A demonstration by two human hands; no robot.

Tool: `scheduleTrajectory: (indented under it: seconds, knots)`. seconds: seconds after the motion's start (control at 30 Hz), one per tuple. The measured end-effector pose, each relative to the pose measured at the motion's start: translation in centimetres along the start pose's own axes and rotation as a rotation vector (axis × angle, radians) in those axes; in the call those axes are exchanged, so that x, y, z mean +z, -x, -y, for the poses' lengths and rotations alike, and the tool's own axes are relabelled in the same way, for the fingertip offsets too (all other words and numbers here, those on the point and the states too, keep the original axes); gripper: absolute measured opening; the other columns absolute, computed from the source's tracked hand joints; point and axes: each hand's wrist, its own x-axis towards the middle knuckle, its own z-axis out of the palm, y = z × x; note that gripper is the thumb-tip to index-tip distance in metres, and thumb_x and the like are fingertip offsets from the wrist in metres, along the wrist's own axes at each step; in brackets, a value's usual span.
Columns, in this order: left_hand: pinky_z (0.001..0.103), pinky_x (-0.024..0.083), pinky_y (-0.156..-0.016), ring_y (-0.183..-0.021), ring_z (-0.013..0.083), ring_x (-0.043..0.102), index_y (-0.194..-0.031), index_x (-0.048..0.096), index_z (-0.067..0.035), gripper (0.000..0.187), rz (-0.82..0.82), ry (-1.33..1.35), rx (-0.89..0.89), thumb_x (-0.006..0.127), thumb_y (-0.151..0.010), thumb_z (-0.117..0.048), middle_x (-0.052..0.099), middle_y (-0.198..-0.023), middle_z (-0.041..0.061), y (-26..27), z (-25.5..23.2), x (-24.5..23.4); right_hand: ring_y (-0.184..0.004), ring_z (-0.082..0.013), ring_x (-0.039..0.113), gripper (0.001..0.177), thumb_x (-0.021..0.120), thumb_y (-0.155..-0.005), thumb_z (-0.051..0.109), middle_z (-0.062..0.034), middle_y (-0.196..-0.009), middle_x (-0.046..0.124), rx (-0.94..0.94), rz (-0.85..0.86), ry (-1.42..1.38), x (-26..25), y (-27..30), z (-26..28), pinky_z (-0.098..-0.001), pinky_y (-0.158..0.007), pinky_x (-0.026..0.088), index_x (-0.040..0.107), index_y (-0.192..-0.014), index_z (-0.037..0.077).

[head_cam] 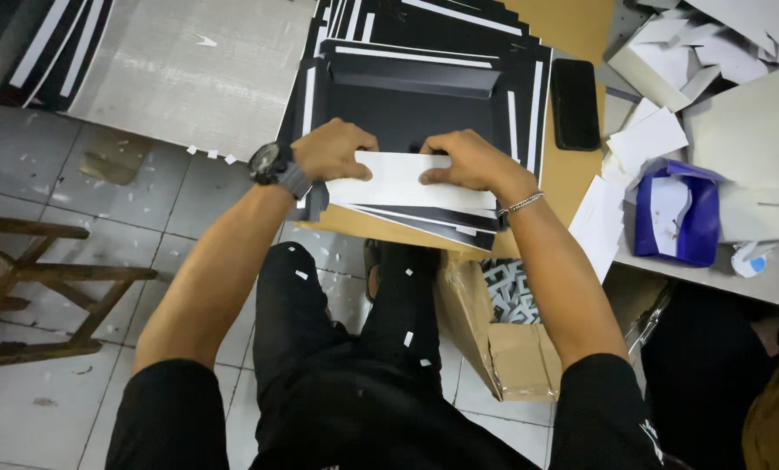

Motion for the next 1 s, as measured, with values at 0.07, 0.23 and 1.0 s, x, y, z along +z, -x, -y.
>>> scheduleTrajectory:
  seconds: [0.07,0.23,1.0]
  knots:
    - [0.049,0.062,-0.089,-0.107,0.0408,0.078,-0.123,0.081,-0.015,0.036,-0.031,0.003,0.012,0.082,-0.091,-0.033,0.082,-0.110,0.012,0.9,-0.9,-0.1,-0.123,-0.0452,0.072,0.022,0.085,-0.093,0.024,-0.0149,-0.119,0.082,0.004,-0.018,-0.032,0.7,-0.6,-1.6,-0.0524,-0.108,0.052,0.081,-0.112,0.015]
    - [0.049,0.062,-0.092,-0.108,0.0377,0.078,-0.133,0.079,-0.010,0.036,-0.113,-0.028,-0.063,0.076,-0.100,-0.025,0.082,-0.115,0.016,3.6,-2.9,0.9,-0.107,-0.0429,0.077,0.014,0.087,-0.091,0.018,-0.0145,-0.103,0.083,-0.061,-0.110,-0.123,2.8,-0.7,-3.4,-0.0460,-0.096,0.056,0.083,-0.103,0.012]
    - [0.033,0.039,-0.113,-0.125,0.0214,0.061,-0.138,0.075,-0.011,0.032,-0.468,-0.340,0.137,0.068,-0.106,-0.010,0.070,-0.124,0.005,10.0,-5.9,6.0,-0.112,-0.0130,0.071,0.019,0.062,-0.112,0.031,0.0112,-0.108,0.074,-0.366,-0.777,0.593,12.7,2.0,-16.4,-0.0294,-0.090,0.056,0.079,-0.120,0.032]
